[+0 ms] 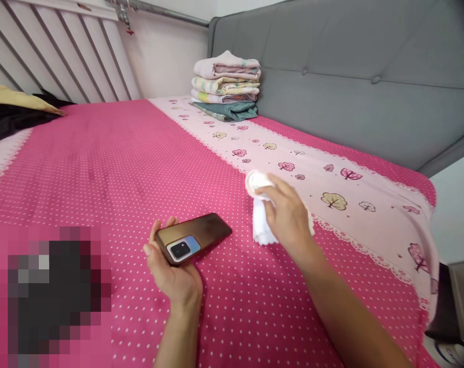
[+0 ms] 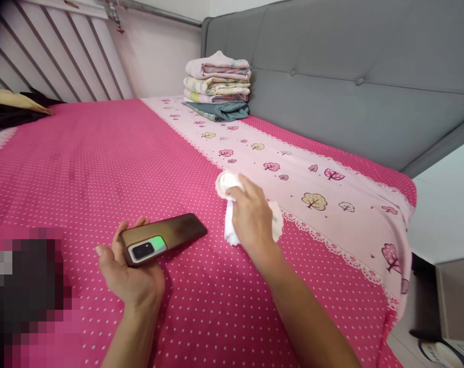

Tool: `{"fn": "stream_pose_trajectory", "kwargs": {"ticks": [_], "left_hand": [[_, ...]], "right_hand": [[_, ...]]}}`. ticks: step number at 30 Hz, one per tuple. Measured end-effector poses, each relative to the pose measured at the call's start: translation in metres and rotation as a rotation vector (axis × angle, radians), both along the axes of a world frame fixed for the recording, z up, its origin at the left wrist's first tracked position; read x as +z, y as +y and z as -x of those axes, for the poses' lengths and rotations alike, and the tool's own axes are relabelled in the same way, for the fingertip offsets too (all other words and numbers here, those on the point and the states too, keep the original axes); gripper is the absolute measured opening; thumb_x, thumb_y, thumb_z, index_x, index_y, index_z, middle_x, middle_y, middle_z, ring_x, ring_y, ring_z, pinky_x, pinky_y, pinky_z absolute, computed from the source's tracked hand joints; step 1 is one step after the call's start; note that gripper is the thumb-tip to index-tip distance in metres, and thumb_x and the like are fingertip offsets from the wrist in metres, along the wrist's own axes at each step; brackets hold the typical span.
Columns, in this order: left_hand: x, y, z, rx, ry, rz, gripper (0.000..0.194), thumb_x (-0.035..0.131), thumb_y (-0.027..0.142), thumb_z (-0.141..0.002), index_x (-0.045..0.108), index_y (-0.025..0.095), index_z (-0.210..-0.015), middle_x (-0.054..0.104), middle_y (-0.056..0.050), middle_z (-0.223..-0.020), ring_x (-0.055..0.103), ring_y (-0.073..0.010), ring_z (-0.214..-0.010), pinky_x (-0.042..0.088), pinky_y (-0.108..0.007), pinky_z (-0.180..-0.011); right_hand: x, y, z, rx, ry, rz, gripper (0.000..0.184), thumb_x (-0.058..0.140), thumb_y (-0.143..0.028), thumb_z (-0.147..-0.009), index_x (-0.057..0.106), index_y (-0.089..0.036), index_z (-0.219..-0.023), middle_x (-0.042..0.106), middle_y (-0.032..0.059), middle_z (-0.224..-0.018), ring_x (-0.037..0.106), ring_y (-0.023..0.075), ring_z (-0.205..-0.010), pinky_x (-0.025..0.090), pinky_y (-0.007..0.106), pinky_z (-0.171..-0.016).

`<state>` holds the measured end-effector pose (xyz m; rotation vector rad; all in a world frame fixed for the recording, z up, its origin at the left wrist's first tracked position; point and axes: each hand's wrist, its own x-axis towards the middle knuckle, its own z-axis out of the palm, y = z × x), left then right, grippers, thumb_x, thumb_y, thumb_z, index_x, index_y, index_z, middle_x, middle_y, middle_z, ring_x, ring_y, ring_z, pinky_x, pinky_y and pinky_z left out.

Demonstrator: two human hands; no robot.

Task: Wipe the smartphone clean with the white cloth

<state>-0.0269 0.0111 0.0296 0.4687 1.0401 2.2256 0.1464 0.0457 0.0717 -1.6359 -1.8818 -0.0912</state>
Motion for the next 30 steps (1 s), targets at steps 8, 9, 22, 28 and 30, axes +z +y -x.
{"fn": "stream_pose_trajectory", "kwargs": {"ticks": [8, 9, 22, 28, 30], "left_hand": [[-0.001, 0.0, 0.001, -0.014, 0.043, 0.002, 0.039, 0.039, 0.053, -0.085, 0.06, 0.024, -0.097, 0.063, -0.005, -0.097, 0.058, -0.0212, -0.098, 0.044, -0.037, -0.084], [0.0, 0.0, 0.001, -0.013, 0.049, 0.003, 0.039, 0.039, 0.054, -0.084, 0.06, 0.024, -0.097, 0.063, -0.005, -0.097, 0.058, -0.0212, -0.098, 0.044, -0.037, -0.084], [0.001, -0.001, -0.001, 0.002, -0.019, -0.017, 0.039, 0.043, 0.052, -0.084, 0.062, 0.021, -0.099, 0.064, -0.006, -0.096, 0.058, -0.0203, -0.095, 0.045, -0.035, -0.082], [0.004, -0.003, -0.005, -0.034, -0.022, -0.017, 0.038, 0.048, 0.051, -0.082, 0.06, 0.022, -0.103, 0.063, -0.006, -0.099, 0.058, -0.019, -0.09, 0.046, -0.033, -0.077], [0.004, -0.004, -0.006, -0.053, -0.034, -0.022, 0.037, 0.049, 0.051, -0.081, 0.06, 0.023, -0.103, 0.062, -0.004, -0.099, 0.058, -0.0173, -0.086, 0.046, -0.031, -0.076]], "right_hand": [[-0.001, 0.005, -0.011, -0.019, 0.058, -0.156, 0.028, 0.049, -0.021, -0.09, 0.067, -0.034, -0.108, 0.055, 0.0022, -0.127, 0.05, 0.0258, -0.112, 0.042, 0.047, -0.089], [-0.001, 0.003, -0.009, -0.023, 0.123, -0.129, 0.027, 0.048, -0.024, -0.091, 0.067, -0.032, -0.108, 0.062, 0.0033, -0.117, 0.056, 0.0237, -0.103, 0.045, 0.044, -0.085], [-0.017, -0.008, 0.04, 0.559, 1.06, 0.44, 0.028, 0.057, -0.02, -0.08, 0.052, -0.021, -0.107, 0.064, 0.0057, -0.109, 0.063, 0.0162, -0.094, 0.051, 0.03, -0.076], [-0.035, -0.017, 0.065, 0.705, 1.026, 0.46, 0.024, 0.055, -0.02, -0.082, 0.053, -0.018, -0.106, 0.064, 0.0073, -0.109, 0.06, 0.0149, -0.104, 0.047, 0.03, -0.091], [-0.037, -0.019, 0.066, 0.812, 1.01, 0.492, 0.026, 0.052, -0.022, -0.087, 0.052, -0.017, -0.112, 0.063, 0.0082, -0.114, 0.057, 0.0148, -0.11, 0.045, 0.032, -0.096]]}}
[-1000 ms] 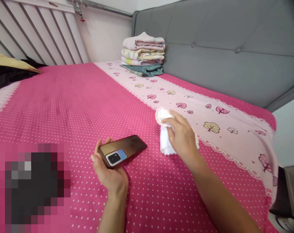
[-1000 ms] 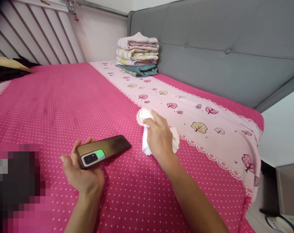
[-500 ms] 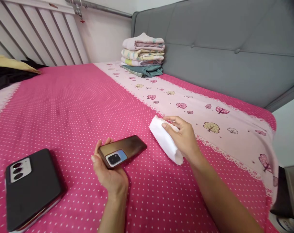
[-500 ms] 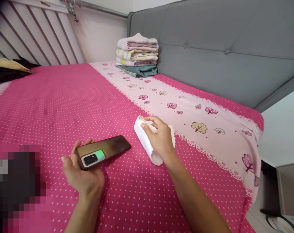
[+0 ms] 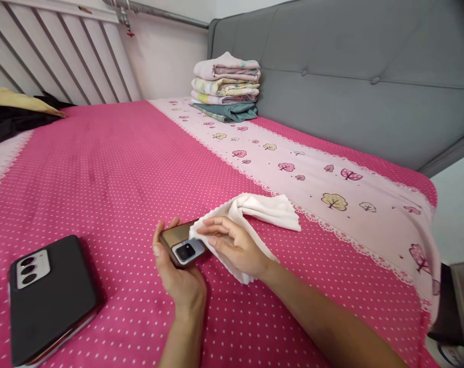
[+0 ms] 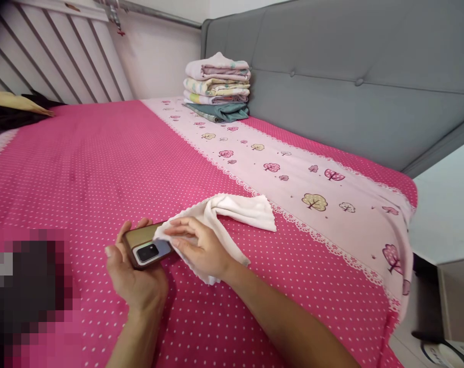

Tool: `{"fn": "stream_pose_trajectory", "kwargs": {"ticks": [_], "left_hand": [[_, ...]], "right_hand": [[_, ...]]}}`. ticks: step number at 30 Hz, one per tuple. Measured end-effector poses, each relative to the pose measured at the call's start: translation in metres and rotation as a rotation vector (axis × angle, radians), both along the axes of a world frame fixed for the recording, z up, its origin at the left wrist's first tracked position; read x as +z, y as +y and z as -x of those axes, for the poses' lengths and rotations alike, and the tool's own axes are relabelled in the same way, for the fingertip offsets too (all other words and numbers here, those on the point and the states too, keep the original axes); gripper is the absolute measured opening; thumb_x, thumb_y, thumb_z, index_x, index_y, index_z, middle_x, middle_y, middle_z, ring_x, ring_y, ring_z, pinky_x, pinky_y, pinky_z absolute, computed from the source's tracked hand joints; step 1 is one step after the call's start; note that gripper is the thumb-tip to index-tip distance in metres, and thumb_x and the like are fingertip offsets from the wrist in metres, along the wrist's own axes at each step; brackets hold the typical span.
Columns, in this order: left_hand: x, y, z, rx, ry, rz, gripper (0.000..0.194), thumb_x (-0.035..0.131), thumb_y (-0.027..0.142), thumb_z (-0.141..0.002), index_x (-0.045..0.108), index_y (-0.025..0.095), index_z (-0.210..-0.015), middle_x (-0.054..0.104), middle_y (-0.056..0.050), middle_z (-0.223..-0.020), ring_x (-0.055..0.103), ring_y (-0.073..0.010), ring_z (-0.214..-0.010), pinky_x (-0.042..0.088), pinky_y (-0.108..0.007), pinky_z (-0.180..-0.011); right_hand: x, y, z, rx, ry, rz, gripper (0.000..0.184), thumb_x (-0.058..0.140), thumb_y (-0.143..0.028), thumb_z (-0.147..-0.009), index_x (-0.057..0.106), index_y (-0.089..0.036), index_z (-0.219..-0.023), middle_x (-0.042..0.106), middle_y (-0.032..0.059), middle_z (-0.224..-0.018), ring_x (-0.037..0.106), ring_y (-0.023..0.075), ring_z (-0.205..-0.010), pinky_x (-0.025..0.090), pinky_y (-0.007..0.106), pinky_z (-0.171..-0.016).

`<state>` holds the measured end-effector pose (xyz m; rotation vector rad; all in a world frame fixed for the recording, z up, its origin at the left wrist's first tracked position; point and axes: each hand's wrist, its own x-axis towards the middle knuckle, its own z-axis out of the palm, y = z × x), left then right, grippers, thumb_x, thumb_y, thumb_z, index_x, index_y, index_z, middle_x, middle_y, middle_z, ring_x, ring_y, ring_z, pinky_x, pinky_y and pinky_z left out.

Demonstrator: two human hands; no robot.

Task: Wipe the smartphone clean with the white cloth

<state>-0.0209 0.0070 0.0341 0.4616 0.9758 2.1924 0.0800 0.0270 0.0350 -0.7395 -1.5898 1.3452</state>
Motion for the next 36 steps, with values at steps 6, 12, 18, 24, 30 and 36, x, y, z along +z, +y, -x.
{"fn": "stream_pose_trajectory", "kwargs": {"ticks": [6, 12, 18, 24, 30, 36], "left_hand": [[-0.003, 0.0, -0.001, -0.005, -0.025, -0.015, 0.039, 0.051, 0.051, -0.081, 0.059, 0.02, -0.104, 0.061, -0.004, -0.097, 0.058, -0.0162, -0.086, 0.045, -0.03, -0.078], [-0.007, 0.002, -0.002, 0.006, -0.024, -0.024, 0.038, 0.051, 0.05, -0.081, 0.058, 0.02, -0.105, 0.061, -0.004, -0.097, 0.057, -0.0164, -0.088, 0.043, -0.032, -0.083], [-0.005, 0.003, -0.001, 0.032, -0.042, 0.025, 0.038, 0.051, 0.05, -0.081, 0.058, 0.02, -0.103, 0.061, -0.005, -0.096, 0.057, -0.0168, -0.084, 0.045, -0.032, -0.075], [-0.005, 0.002, -0.002, 0.043, -0.039, 0.028, 0.037, 0.052, 0.05, -0.08, 0.059, 0.021, -0.102, 0.061, -0.005, -0.097, 0.056, -0.0173, -0.084, 0.046, -0.032, -0.073], [-0.006, 0.003, -0.001, 0.037, -0.03, 0.02, 0.036, 0.051, 0.049, -0.081, 0.059, 0.021, -0.103, 0.062, -0.005, -0.098, 0.057, -0.0183, -0.09, 0.046, -0.033, -0.076], [-0.005, 0.002, 0.0, 0.039, -0.028, 0.022, 0.036, 0.052, 0.049, -0.081, 0.059, 0.021, -0.101, 0.062, -0.005, -0.097, 0.057, -0.0181, -0.09, 0.047, -0.032, -0.076]], "right_hand": [[-0.008, -0.003, 0.001, 0.115, -0.216, -0.217, 0.04, 0.034, -0.033, -0.097, 0.043, -0.019, -0.134, 0.043, 0.0055, -0.141, 0.035, 0.0147, -0.132, 0.025, 0.035, -0.112], [-0.017, 0.001, 0.004, 0.126, -0.539, -0.448, 0.053, 0.019, -0.044, -0.099, 0.022, -0.019, -0.146, 0.023, 0.0041, -0.151, 0.013, 0.0159, -0.14, 0.009, 0.039, -0.116], [-0.015, 0.012, 0.002, 0.127, -0.652, -0.331, 0.058, 0.01, -0.049, -0.098, 0.016, -0.018, -0.147, 0.015, 0.0027, -0.153, 0.007, 0.0153, -0.141, 0.007, 0.039, -0.116], [-0.02, 0.019, 0.001, 0.049, -0.732, -0.259, 0.066, 0.008, -0.054, -0.096, 0.018, -0.014, -0.147, 0.016, 0.006, -0.153, 0.008, 0.0177, -0.141, 0.007, 0.04, -0.116], [-0.02, 0.018, 0.004, -0.066, -0.903, -0.247, 0.072, 0.008, -0.054, -0.095, 0.024, -0.004, -0.144, 0.022, 0.0161, -0.15, 0.016, 0.0246, -0.139, 0.013, 0.042, -0.114], [-0.016, 0.004, 0.004, -0.155, -1.023, -0.243, 0.075, 0.009, -0.055, -0.094, 0.025, -0.001, -0.143, 0.027, 0.0197, -0.147, 0.02, 0.0291, -0.138, 0.016, 0.045, -0.113]]}}
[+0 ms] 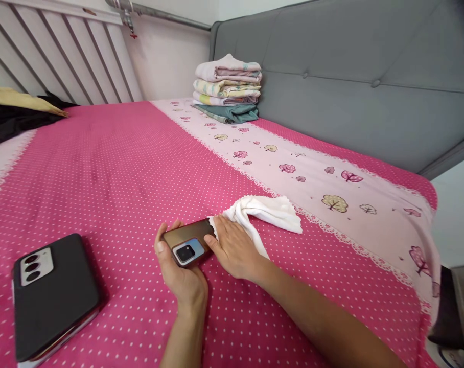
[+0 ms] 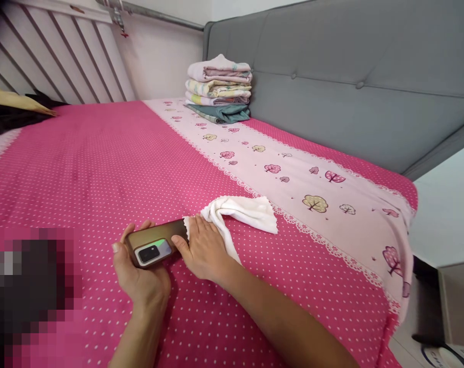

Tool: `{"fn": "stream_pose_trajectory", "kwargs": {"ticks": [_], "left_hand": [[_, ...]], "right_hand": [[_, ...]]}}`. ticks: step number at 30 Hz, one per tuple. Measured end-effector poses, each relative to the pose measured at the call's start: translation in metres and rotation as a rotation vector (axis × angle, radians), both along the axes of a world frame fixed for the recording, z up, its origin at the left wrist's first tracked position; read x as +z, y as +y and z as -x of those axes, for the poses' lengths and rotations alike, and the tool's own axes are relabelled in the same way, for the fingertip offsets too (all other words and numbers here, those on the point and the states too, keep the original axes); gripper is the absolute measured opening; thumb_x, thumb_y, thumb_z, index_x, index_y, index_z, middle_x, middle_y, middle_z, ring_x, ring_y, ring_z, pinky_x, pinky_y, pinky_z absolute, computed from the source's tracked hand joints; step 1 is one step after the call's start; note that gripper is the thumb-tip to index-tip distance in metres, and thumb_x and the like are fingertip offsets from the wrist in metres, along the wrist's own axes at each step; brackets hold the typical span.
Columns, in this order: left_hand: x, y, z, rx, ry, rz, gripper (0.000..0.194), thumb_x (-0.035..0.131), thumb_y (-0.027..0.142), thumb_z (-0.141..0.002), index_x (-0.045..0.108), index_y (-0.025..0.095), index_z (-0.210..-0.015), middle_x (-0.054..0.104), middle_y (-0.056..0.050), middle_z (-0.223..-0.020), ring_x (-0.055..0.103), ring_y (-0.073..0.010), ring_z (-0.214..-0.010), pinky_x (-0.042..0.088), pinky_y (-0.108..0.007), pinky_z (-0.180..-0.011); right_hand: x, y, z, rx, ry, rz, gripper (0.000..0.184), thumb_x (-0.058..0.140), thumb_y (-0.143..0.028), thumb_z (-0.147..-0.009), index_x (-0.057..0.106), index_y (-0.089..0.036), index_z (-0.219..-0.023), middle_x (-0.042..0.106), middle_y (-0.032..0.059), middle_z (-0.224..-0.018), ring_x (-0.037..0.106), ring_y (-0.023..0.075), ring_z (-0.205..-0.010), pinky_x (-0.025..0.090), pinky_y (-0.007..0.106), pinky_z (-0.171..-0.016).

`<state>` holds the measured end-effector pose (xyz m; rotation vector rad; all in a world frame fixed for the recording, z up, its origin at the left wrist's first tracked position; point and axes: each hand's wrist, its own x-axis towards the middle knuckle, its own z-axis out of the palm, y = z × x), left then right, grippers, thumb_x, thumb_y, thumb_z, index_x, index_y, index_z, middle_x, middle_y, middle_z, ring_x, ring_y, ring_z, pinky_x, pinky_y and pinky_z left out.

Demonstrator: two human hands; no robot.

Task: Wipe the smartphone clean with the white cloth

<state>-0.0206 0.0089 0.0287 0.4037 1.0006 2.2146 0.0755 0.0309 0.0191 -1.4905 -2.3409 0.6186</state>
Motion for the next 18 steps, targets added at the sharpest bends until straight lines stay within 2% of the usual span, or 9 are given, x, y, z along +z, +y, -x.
{"fn": "stream_pose_trajectory", "kwargs": {"ticks": [6, 11, 14, 18], "left_hand": [[0.002, -0.001, 0.0, 0.003, -0.011, 0.017, 0.035, 0.051, 0.05, -0.081, 0.059, 0.021, -0.101, 0.061, -0.005, -0.097, 0.057, -0.0169, -0.085, 0.049, -0.03, -0.069], [-0.002, -0.001, 0.003, -0.046, -0.064, 0.031, 0.036, 0.05, 0.051, -0.082, 0.058, 0.023, -0.102, 0.061, -0.004, -0.098, 0.058, -0.0164, -0.084, 0.049, -0.032, -0.074], [-0.004, -0.002, 0.003, -0.061, -0.085, 0.016, 0.035, 0.05, 0.051, -0.082, 0.058, 0.023, -0.101, 0.061, -0.003, -0.097, 0.058, -0.016, -0.087, 0.046, -0.032, -0.083], [-0.004, -0.001, 0.001, -0.055, -0.029, -0.028, 0.033, 0.048, 0.05, -0.083, 0.057, 0.022, -0.098, 0.059, -0.003, -0.096, 0.057, -0.0165, -0.089, 0.043, -0.034, -0.087]], "right_hand": [[0.005, -0.024, 0.0, 0.01, 0.04, 0.018, 0.076, 0.011, -0.056, -0.094, 0.021, 0.001, -0.144, 0.018, 0.0207, -0.15, 0.013, 0.0291, -0.139, 0.016, 0.046, -0.113], [0.017, -0.04, 0.004, 0.193, 0.153, 0.004, 0.073, 0.017, -0.056, -0.095, 0.016, -0.003, -0.145, 0.011, 0.0166, -0.152, 0.006, 0.0229, -0.141, 0.012, 0.042, -0.115], [0.019, -0.036, 0.004, 0.319, 0.211, 0.002, 0.069, 0.017, -0.054, -0.096, 0.014, -0.007, -0.146, 0.009, 0.0121, -0.153, 0.003, 0.0191, -0.141, 0.007, 0.039, -0.116], [0.018, -0.019, 0.005, 0.371, 0.265, 0.037, 0.064, 0.01, -0.05, -0.097, 0.012, -0.01, -0.147, 0.009, 0.0078, -0.154, 0.004, 0.0159, -0.141, 0.005, 0.036, -0.116]]}}
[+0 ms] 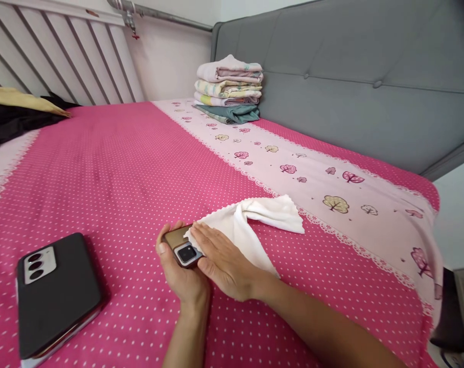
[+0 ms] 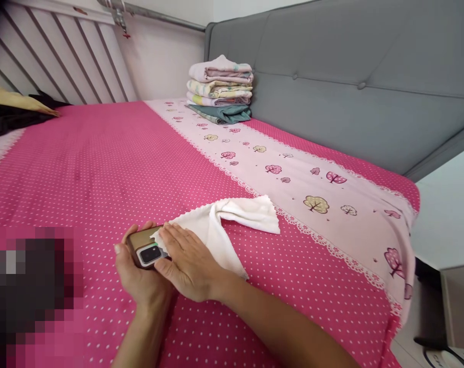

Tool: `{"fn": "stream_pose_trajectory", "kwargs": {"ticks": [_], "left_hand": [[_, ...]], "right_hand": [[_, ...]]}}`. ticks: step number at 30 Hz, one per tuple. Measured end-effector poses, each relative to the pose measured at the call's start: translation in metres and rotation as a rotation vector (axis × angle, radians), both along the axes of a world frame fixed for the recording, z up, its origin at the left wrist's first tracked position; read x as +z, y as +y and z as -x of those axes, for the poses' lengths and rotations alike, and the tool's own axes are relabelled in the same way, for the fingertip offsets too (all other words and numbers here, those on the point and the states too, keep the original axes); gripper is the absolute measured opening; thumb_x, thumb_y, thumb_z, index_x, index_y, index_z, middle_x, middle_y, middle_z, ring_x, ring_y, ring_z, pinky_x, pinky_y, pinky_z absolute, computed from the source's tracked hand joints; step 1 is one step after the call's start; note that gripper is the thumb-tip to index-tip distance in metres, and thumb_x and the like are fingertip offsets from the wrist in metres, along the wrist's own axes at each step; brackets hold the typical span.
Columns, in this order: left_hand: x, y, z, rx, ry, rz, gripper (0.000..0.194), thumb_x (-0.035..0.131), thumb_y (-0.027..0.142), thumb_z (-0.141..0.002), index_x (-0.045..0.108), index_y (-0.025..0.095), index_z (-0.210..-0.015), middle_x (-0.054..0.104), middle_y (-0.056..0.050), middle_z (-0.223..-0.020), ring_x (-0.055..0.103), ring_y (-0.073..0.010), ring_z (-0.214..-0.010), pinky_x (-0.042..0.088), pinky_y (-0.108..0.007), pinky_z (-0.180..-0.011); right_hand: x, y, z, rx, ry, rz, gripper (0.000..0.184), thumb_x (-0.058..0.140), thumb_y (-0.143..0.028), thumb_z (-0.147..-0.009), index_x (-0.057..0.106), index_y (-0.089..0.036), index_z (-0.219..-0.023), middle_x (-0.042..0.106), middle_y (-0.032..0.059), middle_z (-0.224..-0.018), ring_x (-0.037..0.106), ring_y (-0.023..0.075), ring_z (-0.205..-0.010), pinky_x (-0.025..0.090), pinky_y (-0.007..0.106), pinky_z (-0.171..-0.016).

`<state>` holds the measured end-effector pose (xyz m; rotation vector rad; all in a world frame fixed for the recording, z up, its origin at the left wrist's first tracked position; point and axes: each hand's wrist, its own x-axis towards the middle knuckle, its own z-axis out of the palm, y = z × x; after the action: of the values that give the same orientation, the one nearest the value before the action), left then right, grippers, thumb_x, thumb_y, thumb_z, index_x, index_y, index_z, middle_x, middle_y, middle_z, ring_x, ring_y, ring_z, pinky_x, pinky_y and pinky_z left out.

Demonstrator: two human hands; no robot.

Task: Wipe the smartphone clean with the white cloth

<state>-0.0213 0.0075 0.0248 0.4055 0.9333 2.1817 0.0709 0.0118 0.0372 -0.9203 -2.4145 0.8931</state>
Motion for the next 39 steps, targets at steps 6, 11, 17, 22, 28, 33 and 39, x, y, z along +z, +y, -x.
{"fn": "stream_pose_trajectory", "kwargs": {"ticks": [6, 11, 17, 22, 28, 33, 39], "left_hand": [[-0.002, 0.001, -0.001, 0.045, 0.064, 0.026, 0.032, 0.048, 0.049, -0.082, 0.057, 0.022, -0.099, 0.058, -0.003, -0.097, 0.056, -0.0168, -0.091, 0.042, -0.034, -0.087], [-0.002, 0.001, -0.002, 0.064, 0.081, 0.057, 0.036, 0.051, 0.051, -0.081, 0.056, 0.021, -0.101, 0.059, -0.005, -0.1, 0.056, -0.0181, -0.089, 0.044, -0.034, -0.08], [-0.002, 0.001, -0.003, 0.072, 0.111, 0.08, 0.038, 0.05, 0.052, -0.081, 0.056, 0.022, -0.104, 0.059, -0.006, -0.102, 0.055, -0.0187, -0.091, 0.043, -0.035, -0.082], [-0.001, 0.001, -0.004, 0.092, 0.159, 0.092, 0.037, 0.048, 0.052, -0.083, 0.055, 0.022, -0.104, 0.059, -0.005, -0.101, 0.055, -0.0173, -0.088, 0.044, -0.032, -0.077], [0.0, -0.001, -0.004, 0.084, 0.18, 0.125, 0.037, 0.045, 0.052, -0.084, 0.054, 0.023, -0.106, 0.058, -0.005, -0.103, 0.055, -0.0159, -0.085, 0.046, -0.03, -0.074], [0.0, -0.001, -0.005, 0.09, 0.189, 0.129, 0.039, 0.046, 0.053, -0.084, 0.054, 0.023, -0.107, 0.058, -0.006, -0.104, 0.055, -0.0165, -0.087, 0.046, -0.03, -0.074], [-0.002, -0.003, -0.004, 0.08, 0.216, 0.154, 0.039, 0.042, 0.053, -0.086, 0.053, 0.024, -0.109, 0.058, -0.005, -0.105, 0.056, -0.0158, -0.086, 0.046, -0.029, -0.072]], "right_hand": [[-0.005, 0.024, 0.005, -0.008, 0.036, 0.019, 0.06, 0.006, -0.049, -0.097, 0.016, -0.017, -0.147, 0.015, 0.0037, -0.153, 0.008, 0.014, -0.141, 0.008, 0.037, -0.116], [-0.014, 0.034, 0.003, -0.106, 0.029, 0.13, 0.068, 0.003, -0.056, -0.094, 0.018, -0.016, -0.147, 0.016, 0.0041, -0.153, 0.01, 0.0144, -0.141, 0.009, 0.036, -0.116], [-0.019, 0.037, 0.0, -0.258, -0.02, 0.195, 0.077, 0.004, -0.061, -0.092, 0.02, -0.009, -0.146, 0.017, 0.0093, -0.152, 0.009, 0.0177, -0.141, 0.007, 0.036, -0.116], [-0.015, 0.034, 0.002, -0.322, -0.069, 0.219, 0.077, 0.003, -0.063, -0.091, 0.022, -0.012, -0.146, 0.017, 0.0087, -0.152, 0.01, 0.0187, -0.141, 0.007, 0.04, -0.116], [-0.009, 0.026, 0.003, -0.365, -0.154, 0.217, 0.08, 0.004, -0.062, -0.091, 0.021, -0.005, -0.145, 0.018, 0.0142, -0.151, 0.011, 0.0245, -0.14, 0.009, 0.043, -0.115], [-0.005, 0.015, 0.001, -0.395, -0.176, 0.226, 0.08, 0.008, -0.061, -0.091, 0.018, -0.003, -0.145, 0.017, 0.016, -0.151, 0.009, 0.0264, -0.14, 0.01, 0.045, -0.115], [-0.006, -0.005, -0.001, -0.415, -0.155, 0.192, 0.081, 0.009, -0.06, -0.092, 0.017, 0.0, -0.145, 0.014, 0.018, -0.151, 0.008, 0.0267, -0.141, 0.01, 0.045, -0.115]]}}
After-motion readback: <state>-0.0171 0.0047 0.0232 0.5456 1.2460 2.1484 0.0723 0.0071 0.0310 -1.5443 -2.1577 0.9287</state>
